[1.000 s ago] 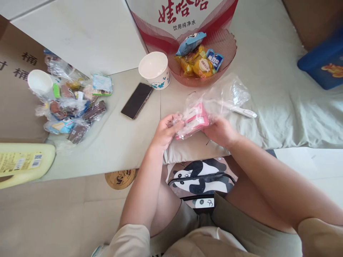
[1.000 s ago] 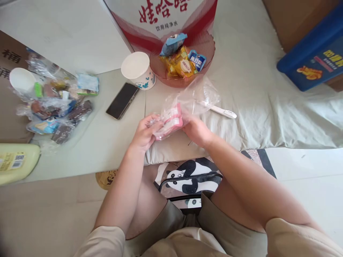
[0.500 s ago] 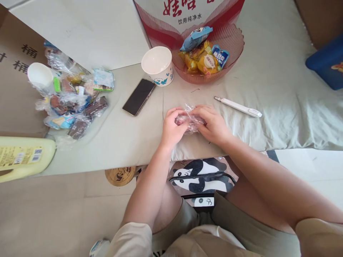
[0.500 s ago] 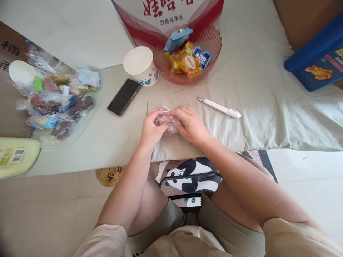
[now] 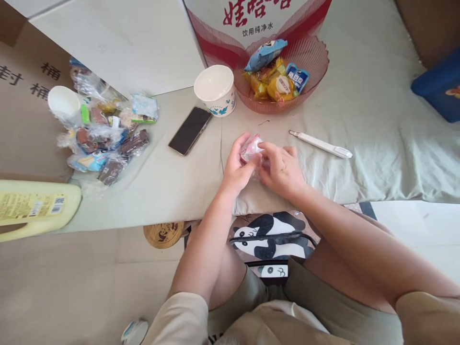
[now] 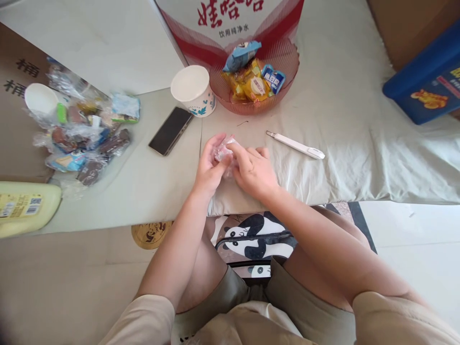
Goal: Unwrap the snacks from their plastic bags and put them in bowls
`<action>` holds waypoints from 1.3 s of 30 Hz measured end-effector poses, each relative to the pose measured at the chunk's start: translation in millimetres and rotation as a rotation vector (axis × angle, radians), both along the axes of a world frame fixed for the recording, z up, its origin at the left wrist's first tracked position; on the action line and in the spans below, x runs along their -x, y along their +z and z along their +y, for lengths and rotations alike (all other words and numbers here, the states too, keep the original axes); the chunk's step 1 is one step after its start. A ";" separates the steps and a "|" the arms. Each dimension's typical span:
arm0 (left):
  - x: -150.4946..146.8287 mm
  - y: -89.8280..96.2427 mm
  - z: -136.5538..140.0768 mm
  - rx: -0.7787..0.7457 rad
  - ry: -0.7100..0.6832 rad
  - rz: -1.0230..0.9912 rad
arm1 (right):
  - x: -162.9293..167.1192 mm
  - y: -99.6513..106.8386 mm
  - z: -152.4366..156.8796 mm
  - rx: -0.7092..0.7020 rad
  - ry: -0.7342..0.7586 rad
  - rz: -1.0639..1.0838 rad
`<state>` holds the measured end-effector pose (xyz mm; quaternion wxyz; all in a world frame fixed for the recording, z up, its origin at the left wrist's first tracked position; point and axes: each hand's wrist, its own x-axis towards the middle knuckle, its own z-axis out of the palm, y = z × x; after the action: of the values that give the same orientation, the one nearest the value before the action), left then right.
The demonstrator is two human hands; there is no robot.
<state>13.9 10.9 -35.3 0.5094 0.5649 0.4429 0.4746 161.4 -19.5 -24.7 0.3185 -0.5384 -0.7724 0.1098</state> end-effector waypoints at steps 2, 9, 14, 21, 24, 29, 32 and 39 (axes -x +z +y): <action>-0.5 -1.9 3.9 0.047 0.102 -0.025 | -2.8 4.0 -4.4 0.006 0.109 0.010; -0.8 2.9 12.8 0.289 0.363 -0.215 | -74.6 13.5 8.8 0.044 -0.301 0.013; 5.2 14.5 10.5 0.207 0.417 -0.159 | -119.1 -6.9 18.8 0.108 -0.448 -0.053; 7.0 13.0 3.9 0.160 0.364 -0.049 | -81.6 29.6 3.6 0.283 -0.109 0.167; -2.4 10.0 2.0 0.173 0.294 -0.102 | -55.2 40.2 0.2 0.336 0.049 0.182; 5.3 2.2 13.3 0.174 0.431 -0.217 | -52.4 29.3 3.2 0.320 0.022 0.030; 28.4 -2.7 22.9 0.096 0.540 -0.123 | -72.8 18.8 5.6 0.287 -0.083 -0.074; 39.9 12.1 5.8 -0.277 0.476 0.480 | -83.8 11.8 7.7 0.016 -0.123 0.016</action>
<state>-25.9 16.7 -23.3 0.1850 0.6051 0.6005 0.4890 245.1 -11.9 -12.9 0.3267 -0.5863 -0.7344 0.1006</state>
